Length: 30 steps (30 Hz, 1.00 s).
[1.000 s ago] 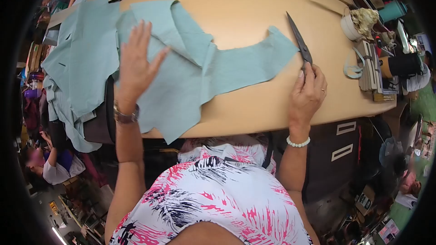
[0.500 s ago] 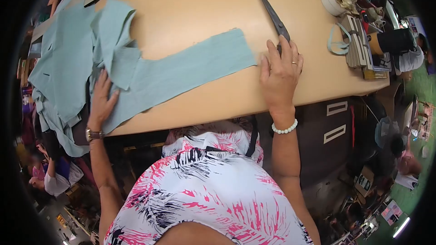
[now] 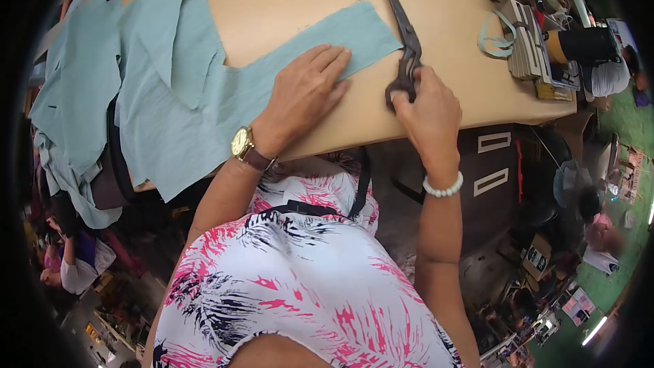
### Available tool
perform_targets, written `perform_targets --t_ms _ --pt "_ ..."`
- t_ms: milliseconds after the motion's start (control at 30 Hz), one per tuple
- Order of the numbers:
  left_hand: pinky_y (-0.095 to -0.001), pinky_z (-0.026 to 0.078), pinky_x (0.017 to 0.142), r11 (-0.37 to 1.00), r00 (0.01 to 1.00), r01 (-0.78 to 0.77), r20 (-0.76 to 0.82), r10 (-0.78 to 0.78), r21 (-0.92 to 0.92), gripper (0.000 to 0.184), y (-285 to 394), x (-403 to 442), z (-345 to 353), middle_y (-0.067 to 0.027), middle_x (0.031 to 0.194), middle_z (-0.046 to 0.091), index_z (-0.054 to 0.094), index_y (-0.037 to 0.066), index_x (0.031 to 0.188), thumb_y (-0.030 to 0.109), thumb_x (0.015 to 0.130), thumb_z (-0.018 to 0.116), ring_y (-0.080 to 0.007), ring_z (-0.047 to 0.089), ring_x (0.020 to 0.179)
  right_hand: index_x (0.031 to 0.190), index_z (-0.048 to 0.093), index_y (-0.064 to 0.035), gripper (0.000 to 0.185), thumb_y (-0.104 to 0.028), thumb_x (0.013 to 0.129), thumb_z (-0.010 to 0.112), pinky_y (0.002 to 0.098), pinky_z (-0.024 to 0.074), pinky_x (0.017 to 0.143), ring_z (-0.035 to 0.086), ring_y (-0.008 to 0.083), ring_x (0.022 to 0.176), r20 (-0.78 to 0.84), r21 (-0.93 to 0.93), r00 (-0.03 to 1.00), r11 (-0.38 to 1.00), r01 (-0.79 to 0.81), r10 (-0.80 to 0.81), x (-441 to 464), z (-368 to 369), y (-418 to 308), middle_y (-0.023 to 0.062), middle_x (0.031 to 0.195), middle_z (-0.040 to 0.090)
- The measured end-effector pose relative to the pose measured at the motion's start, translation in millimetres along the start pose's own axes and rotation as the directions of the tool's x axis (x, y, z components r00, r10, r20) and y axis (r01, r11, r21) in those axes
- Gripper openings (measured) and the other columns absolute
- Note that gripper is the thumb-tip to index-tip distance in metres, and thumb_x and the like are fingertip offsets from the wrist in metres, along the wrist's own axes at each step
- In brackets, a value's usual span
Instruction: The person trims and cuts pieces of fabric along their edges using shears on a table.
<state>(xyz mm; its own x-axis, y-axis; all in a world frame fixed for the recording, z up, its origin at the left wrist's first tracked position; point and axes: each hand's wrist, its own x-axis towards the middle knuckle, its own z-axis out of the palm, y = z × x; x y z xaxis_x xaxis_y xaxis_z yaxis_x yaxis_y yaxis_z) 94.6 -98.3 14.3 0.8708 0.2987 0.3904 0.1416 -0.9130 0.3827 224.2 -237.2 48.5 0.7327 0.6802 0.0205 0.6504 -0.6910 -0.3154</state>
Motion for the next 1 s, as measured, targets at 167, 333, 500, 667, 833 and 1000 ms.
perform_targets --t_ms 167,333,500,667,833,1000 --pt "-0.0331 0.046 0.078 0.975 0.979 0.013 0.196 -0.058 0.220 0.038 9.2 -2.4 -12.8 -0.0099 0.106 0.056 0.055 0.003 0.107 0.006 0.069 0.053 -0.0230 0.055 0.094 0.082 0.053 0.0010 0.018 -0.008 0.070 0.062 0.0263 0.0413 0.052 0.053 0.0128 0.054 0.336 0.253 0.933 0.942 -0.220 0.128 -44.4 -21.3 40.9 0.0065 0.063 0.055" --pt "-0.0334 0.046 0.079 0.961 0.994 -0.039 0.113 0.008 0.273 0.034 15.6 19.9 0.9 -0.0111 0.107 0.056 0.055 0.002 0.104 0.005 0.070 0.051 -0.0244 0.055 0.095 0.075 0.050 -0.0018 0.017 -0.003 0.071 0.066 0.0185 0.0387 0.052 0.049 0.0034 0.059 0.527 0.628 0.840 0.606 -0.488 0.130 -93.8 -26.2 52.4 -0.0009 0.064 0.052" --pt "-0.0357 0.045 0.081 0.994 0.998 -0.062 -0.014 0.063 0.094 0.030 9.5 28.0 31.5 -0.0112 0.108 0.056 0.057 0.002 0.100 0.006 0.070 0.052 -0.0261 0.054 0.100 0.069 0.049 -0.0043 0.023 -0.008 0.070 0.071 0.0176 0.0369 0.045 0.049 0.0035 0.051 0.690 0.525 0.700 0.539 -0.659 0.184 -114.5 -40.1 47.5 -0.0024 0.057 0.050" --pt "-0.0377 0.045 0.083 0.997 0.999 -0.041 -0.008 0.042 0.064 0.027 1.3 -2.1 1.1 -0.0098 0.103 0.059 0.060 0.005 0.096 0.006 0.069 0.057 -0.0267 0.055 0.099 0.064 0.049 -0.0037 0.030 -0.015 0.065 0.077 0.0176 0.0336 0.042 0.046 0.0027 0.048 0.758 0.565 0.651 0.461 -0.684 0.037 -148.1 -43.9 50.5 -0.0018 0.054 0.049" --pt "-0.0449 0.042 0.086 0.998 0.996 0.033 -0.079 -0.028 0.052 0.026 3.8 -23.4 2.7 -0.0082 0.102 0.059 0.062 0.008 0.096 0.007 0.070 0.060 -0.0272 0.055 0.100 0.066 0.051 -0.0012 0.028 -0.014 0.065 0.076 0.0175 0.0357 0.045 0.048 0.0034 0.052 0.764 0.593 0.644 0.412 -0.692 -0.018 -152.7 -42.8 32.9 -0.0009 0.056 0.051" --pt "-0.0486 0.040 0.088 0.997 0.998 0.049 -0.047 -0.047 0.053 0.028 4.4 -23.6 1.7 -0.0072 0.106 0.058 0.062 0.011 0.098 0.007 0.070 0.060 -0.0262 0.053 0.103 0.066 0.052 -0.0008 0.027 -0.012 0.066 0.076 0.0173 0.0368 0.046 0.048 0.0038 0.052 0.735 0.604 0.678 0.434 -0.668 0.018 -143.3 -35.6 22.4 0.0000 0.058 0.052"
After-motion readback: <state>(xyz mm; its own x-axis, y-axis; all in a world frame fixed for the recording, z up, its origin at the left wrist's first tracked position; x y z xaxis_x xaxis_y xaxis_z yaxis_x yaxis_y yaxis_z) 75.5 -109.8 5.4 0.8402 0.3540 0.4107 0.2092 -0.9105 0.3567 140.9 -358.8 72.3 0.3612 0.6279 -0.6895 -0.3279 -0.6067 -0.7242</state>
